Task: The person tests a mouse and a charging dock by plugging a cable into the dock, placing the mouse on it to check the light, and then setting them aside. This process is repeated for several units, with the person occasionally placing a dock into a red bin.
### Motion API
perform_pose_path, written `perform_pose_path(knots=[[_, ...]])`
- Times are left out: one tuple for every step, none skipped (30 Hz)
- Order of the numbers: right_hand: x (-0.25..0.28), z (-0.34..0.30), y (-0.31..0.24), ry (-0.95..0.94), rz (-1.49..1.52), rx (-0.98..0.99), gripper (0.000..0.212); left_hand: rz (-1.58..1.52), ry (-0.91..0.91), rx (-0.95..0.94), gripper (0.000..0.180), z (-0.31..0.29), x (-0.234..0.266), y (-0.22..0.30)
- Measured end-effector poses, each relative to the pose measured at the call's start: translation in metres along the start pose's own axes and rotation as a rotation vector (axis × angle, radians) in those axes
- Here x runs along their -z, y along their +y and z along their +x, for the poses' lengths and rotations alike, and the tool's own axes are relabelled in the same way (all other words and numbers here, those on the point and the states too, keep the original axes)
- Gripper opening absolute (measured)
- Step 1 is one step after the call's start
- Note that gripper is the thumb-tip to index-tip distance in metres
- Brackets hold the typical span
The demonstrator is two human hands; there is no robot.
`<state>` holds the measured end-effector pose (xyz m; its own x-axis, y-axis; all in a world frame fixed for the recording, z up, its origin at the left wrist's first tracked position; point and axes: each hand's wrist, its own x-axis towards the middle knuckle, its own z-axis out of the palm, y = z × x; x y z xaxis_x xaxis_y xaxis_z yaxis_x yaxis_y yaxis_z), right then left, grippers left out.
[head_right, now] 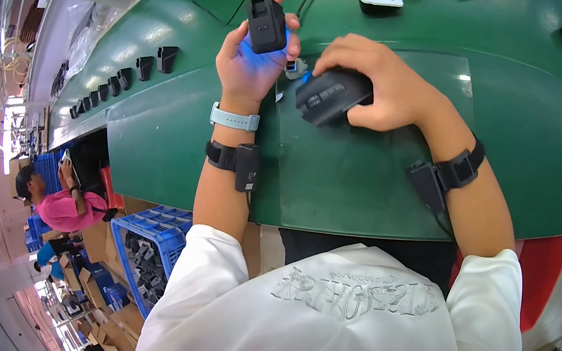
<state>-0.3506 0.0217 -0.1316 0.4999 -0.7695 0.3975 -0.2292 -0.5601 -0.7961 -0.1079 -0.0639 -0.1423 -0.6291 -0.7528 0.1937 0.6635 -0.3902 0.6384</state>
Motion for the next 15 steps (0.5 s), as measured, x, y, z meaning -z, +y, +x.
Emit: perform_pose_path(knots=[[-0.0005,0.0001,-0.0006,-0.007,0.005,0.001,0.06,-0.017,0.006,-0.007,0.057,0.0015,0.0005,-0.0007],[-0.001,0.0,-0.0022,-0.045,-0.064,0.002,0.059,-0.018,0.018,-0.009,0.057,0.0019,0.0003,-0.0003],[-0.0009,0.0006,-0.0026,-0.083,-0.132,0.003,0.059,-0.021,0.005,-0.008,0.055,0.0026,0.0005,0.0001],[-0.0004,0.0011,-0.002,-0.09,-0.123,0.001,0.059,-0.025,-0.009,-0.007,0.054,0.0027,0.0007,-0.0003],[0.0007,0.0,-0.0018,-0.096,-0.123,-0.018,0.059,-0.04,0.022,-0.015,0.054,0.0028,-0.0026,-0.0028],[0.001,-0.0007,-0.0014,-0.102,-0.124,-0.037,0.059,-0.045,0.034,-0.013,0.054,0.0027,-0.0031,-0.0028],[0.0006,-0.0008,-0.0002,-0.115,-0.139,-0.039,0.06,-0.051,0.023,-0.006,0.055,0.0034,-0.0022,-0.0028],[0.0012,-0.0004,0.0006,-0.12,-0.133,-0.049,0.06,-0.059,0.009,0.003,0.056,0.005,-0.0019,-0.0029],[0.0019,0.0005,0.0018,-0.128,-0.152,-0.033,0.06,-0.032,0.011,-0.003,0.056,0.0065,-0.0011,-0.0023],[0.0026,0.0009,0.0021,-0.135,-0.171,-0.016,0.061,-0.04,0.017,0.001,0.056,0.0074,-0.0005,-0.0024],[0.0025,0.0021,0.0018,-0.137,-0.166,-0.019,0.061,-0.029,0.031,-0.012,0.056,0.0079,-0.0008,-0.0008],[0.0025,0.0035,0.001,-0.151,-0.17,0.007,0.06,-0.016,0.044,-0.026,0.056,0.0081,-0.0019,0.0008],[0.0015,0.0046,0.0011,-0.166,-0.173,0.036,0.06,0.127,0.112,-0.093,0.043,0.0076,-0.0049,-0.0018],[0.0023,0.0046,0.0032,-0.168,-0.173,0.038,0.06,0.128,0.112,-0.095,0.043,0.0078,-0.0054,-0.0051],[0.0034,0.0038,0.0064,-0.095,-0.045,0.027,0.061,0.307,0.248,-0.114,0.033,0.007,-0.0051,-0.0074]])
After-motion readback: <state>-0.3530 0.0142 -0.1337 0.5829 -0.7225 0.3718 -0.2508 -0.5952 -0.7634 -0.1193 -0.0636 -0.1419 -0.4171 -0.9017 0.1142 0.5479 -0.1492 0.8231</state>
